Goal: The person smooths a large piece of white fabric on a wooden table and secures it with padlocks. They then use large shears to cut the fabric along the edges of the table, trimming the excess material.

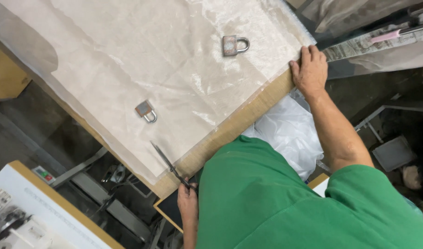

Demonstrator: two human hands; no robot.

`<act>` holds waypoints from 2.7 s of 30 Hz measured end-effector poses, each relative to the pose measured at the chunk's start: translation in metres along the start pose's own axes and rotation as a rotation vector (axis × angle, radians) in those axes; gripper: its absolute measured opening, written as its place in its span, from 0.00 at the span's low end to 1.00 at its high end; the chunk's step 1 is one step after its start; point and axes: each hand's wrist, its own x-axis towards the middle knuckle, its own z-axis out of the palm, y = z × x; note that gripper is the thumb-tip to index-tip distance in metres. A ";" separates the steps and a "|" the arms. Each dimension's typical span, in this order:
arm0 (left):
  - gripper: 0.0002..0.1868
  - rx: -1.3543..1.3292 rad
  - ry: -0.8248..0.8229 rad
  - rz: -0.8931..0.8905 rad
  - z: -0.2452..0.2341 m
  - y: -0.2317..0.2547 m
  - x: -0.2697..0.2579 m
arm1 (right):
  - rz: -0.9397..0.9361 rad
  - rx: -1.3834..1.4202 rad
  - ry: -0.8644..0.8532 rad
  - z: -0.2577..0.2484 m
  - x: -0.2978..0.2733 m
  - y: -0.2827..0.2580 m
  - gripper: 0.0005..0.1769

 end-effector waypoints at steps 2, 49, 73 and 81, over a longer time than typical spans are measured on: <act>0.17 0.037 0.025 0.121 0.016 -0.040 0.033 | -0.151 -0.076 0.131 0.012 0.001 0.025 0.22; 0.16 -0.526 -0.330 -0.350 -0.072 -0.092 -0.028 | -1.285 -0.110 -0.198 0.048 -0.088 -0.418 0.57; 0.19 -0.385 -0.379 -0.383 -0.112 -0.038 0.008 | -1.263 -0.178 -0.163 0.051 -0.090 -0.420 0.61; 0.18 -0.342 -0.328 -0.386 -0.120 -0.023 0.023 | -1.255 -0.193 -0.139 0.051 -0.090 -0.421 0.60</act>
